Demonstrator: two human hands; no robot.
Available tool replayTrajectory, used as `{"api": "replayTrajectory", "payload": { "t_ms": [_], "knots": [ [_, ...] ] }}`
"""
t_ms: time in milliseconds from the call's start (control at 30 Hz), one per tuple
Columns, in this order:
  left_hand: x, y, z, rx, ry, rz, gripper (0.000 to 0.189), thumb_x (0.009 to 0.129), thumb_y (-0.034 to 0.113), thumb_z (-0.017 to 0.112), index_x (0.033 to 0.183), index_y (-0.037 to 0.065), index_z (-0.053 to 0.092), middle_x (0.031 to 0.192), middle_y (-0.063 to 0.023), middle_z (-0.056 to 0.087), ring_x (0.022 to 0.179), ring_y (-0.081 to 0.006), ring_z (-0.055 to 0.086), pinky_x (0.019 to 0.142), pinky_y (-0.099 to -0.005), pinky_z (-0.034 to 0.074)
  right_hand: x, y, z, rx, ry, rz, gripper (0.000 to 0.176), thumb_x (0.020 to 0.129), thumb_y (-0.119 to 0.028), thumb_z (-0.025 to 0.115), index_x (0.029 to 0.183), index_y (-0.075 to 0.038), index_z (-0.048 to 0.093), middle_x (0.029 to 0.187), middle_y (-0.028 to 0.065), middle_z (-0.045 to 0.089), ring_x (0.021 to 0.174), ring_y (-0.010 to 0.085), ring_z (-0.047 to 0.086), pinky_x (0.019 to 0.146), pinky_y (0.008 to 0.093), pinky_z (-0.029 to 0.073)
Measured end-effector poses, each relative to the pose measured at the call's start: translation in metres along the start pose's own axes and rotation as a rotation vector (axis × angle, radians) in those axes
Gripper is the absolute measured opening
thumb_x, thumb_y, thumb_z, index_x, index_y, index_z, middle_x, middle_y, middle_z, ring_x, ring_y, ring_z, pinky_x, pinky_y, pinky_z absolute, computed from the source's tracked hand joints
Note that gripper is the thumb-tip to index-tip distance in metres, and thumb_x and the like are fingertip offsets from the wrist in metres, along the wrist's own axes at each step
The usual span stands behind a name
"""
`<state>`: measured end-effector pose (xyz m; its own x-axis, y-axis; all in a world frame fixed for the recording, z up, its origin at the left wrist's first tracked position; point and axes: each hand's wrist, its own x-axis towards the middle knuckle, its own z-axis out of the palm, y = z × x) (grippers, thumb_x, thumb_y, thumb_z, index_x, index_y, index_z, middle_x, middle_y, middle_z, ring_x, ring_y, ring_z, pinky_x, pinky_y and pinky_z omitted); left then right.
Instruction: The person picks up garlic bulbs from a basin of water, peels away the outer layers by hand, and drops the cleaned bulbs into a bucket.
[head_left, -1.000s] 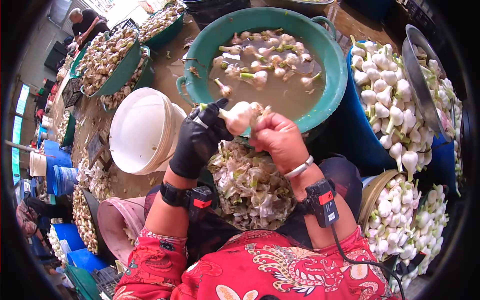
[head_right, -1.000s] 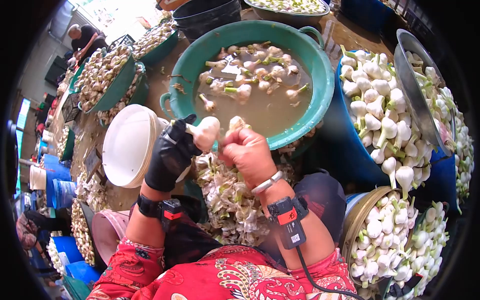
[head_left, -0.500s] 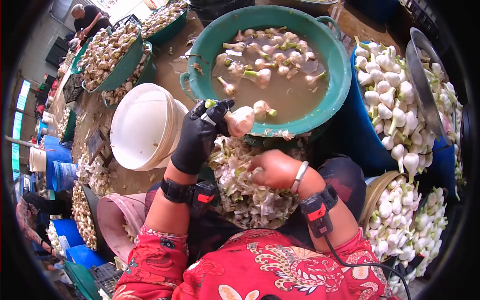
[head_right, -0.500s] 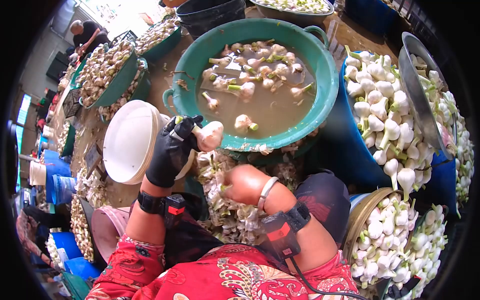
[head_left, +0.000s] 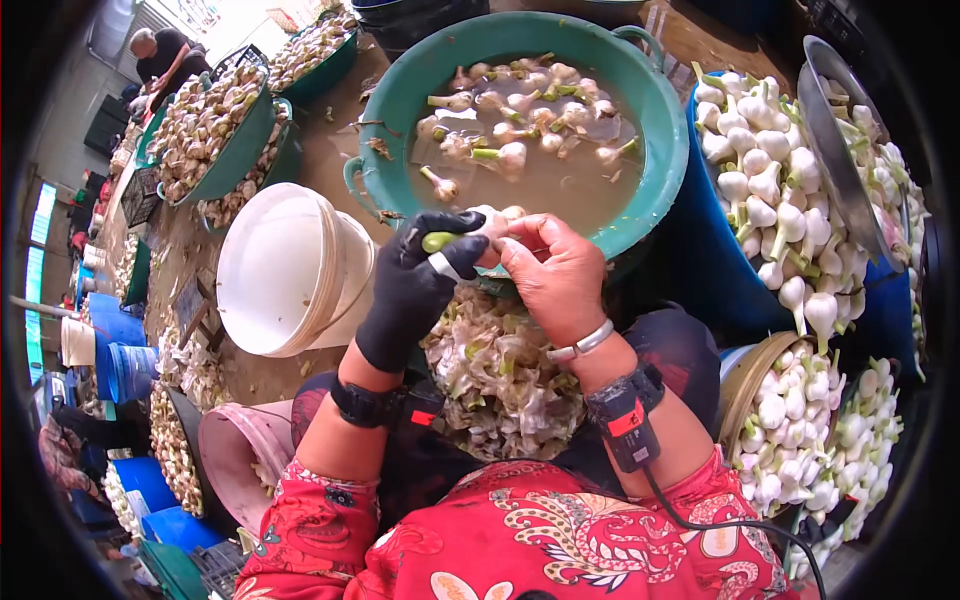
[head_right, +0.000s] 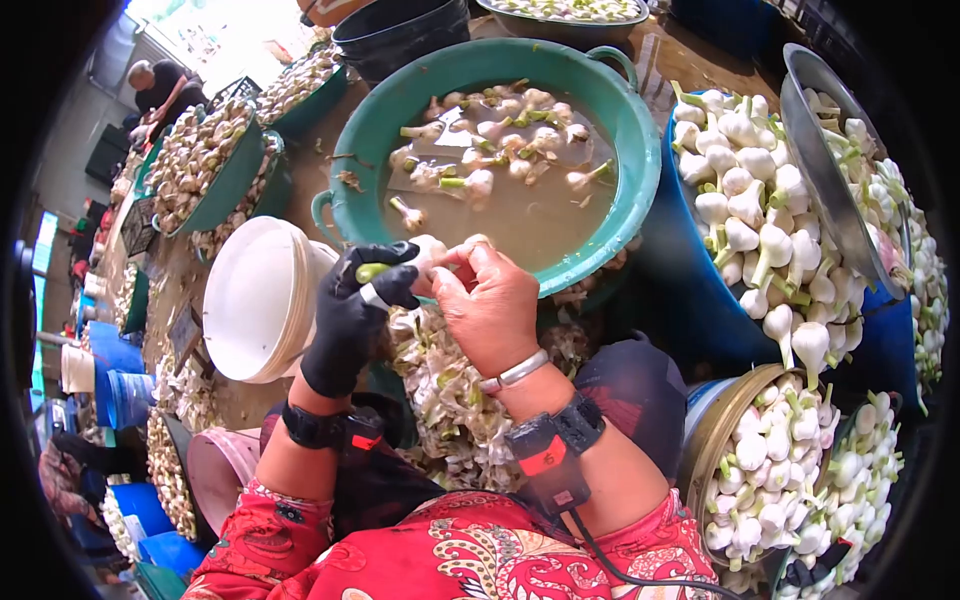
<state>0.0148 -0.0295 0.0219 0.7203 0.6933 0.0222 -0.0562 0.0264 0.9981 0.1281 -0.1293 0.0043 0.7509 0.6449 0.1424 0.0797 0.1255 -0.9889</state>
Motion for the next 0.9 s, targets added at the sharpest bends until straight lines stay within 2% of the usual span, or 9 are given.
{"api": "replayTrajectory", "payload": {
  "t_ms": [67,133,433,500,600,667,733,800,900],
  "knots": [
    [-0.001,-0.002,0.004,0.12,-0.003,0.086,0.022,0.081,0.009,0.07,0.101,0.004,0.063,0.091,-0.0038,0.064,0.077,-0.0157,0.06,0.071,-0.0284,0.05,0.002,0.008,0.001,-0.02,0.018,-0.003,0.007,0.077,-0.003,0.066,0.078,-0.001,0.059,0.066,0.0048,0.059,0.057,0.0105,0.056,0.055,0.0268,0.047],
    [-0.001,0.006,0.004,0.758,-0.088,0.533,0.021,0.075,0.007,0.072,0.095,0.004,0.065,0.095,-0.0077,0.065,0.081,-0.0196,0.059,0.072,-0.0303,0.048,0.004,0.011,-0.001,-0.038,0.033,-0.005,0.007,0.078,-0.003,0.066,0.077,0.0,0.059,0.066,0.0076,0.059,0.056,0.014,0.057,0.055,0.0287,0.047],
    [-0.014,0.003,0.002,0.675,-0.096,0.498,0.026,0.069,-0.002,0.073,0.093,0.004,0.065,0.095,-0.0074,0.066,0.085,-0.0222,0.059,0.076,-0.0339,0.049,0.006,0.013,-0.003,-0.355,0.064,-0.197,0.01,0.076,-0.003,0.059,0.069,0.001,0.053,0.064,0.0136,0.057,0.057,0.0236,0.059,0.055,0.0351,0.046],
    [-0.02,0.004,0.001,-0.056,-0.012,-0.018,0.022,0.079,0.003,0.069,0.1,0.003,0.062,0.101,-0.0092,0.064,0.09,-0.0242,0.063,0.08,-0.0356,0.052,0.009,0.018,-0.007,-0.14,0.006,0.144,0.012,0.076,-0.004,0.059,0.068,0.001,0.052,0.06,0.0124,0.057,0.058,0.0208,0.062,0.055,0.0348,0.048],
    [-0.017,0.009,-0.01,-0.593,-0.049,-0.145,0.018,0.088,0.005,0.059,0.105,-0.001,0.059,0.106,-0.011,0.063,0.094,-0.0262,0.064,0.085,-0.0374,0.053,0.015,0.011,-0.015,0.018,0.072,0.408,0.009,0.074,-0.004,0.059,0.068,-0.001,0.054,0.058,0.012,0.058,0.059,0.0185,0.063,0.054,0.0321,0.049],
    [-0.016,0.011,-0.013,-0.64,-0.036,-0.09,0.022,0.091,0.006,0.053,0.111,-0.002,0.057,0.104,-0.0123,0.062,0.093,-0.0267,0.064,0.084,-0.0389,0.053,0.01,0.02,-0.016,-0.14,-0.037,0.421,0.003,0.073,-0.002,0.059,0.071,-0.003,0.058,0.06,0.0116,0.06,0.064,0.0183,0.065,0.058,0.0296,0.05],
    [-0.013,0.004,-0.021,-0.627,0.053,-0.075,0.027,0.092,0.008,0.053,0.117,-0.001,0.053,0.104,-0.0121,0.062,0.093,-0.0268,0.064,0.083,-0.041,0.053,-0.004,0.032,-0.011,-0.604,-0.625,0.071,0.013,0.076,0.003,0.053,0.085,0.0,0.062,0.069,0.0058,0.063,0.067,0.0127,0.063,0.061,0.0236,0.05],
    [-0.014,0.002,-0.021,-0.741,0.057,-0.142,0.028,0.093,0.01,0.053,0.118,-0.001,0.051,0.105,-0.0119,0.061,0.093,-0.0267,0.064,0.083,-0.0411,0.053,-0.007,0.024,-0.008,-0.428,-0.595,0.217,0.021,0.073,0.008,0.051,0.087,-0.001,0.063,0.074,0.0051,0.064,0.077,0.0123,0.062,0.071,0.0243,0.05],
    [-0.014,-0.01,-0.017,-0.683,0.023,-0.015,0.024,0.092,0.008,0.053,0.114,-0.001,0.052,0.107,-0.0116,0.061,0.093,-0.0271,0.064,0.084,-0.039,0.053,0.006,0.014,-0.003,0.115,-0.085,-0.03,0.013,0.074,0.001,0.063,0.086,-0.003,0.062,0.075,0.0042,0.059,0.066,0.011,0.059,0.063,0.0246,0.049]
  ]
}}
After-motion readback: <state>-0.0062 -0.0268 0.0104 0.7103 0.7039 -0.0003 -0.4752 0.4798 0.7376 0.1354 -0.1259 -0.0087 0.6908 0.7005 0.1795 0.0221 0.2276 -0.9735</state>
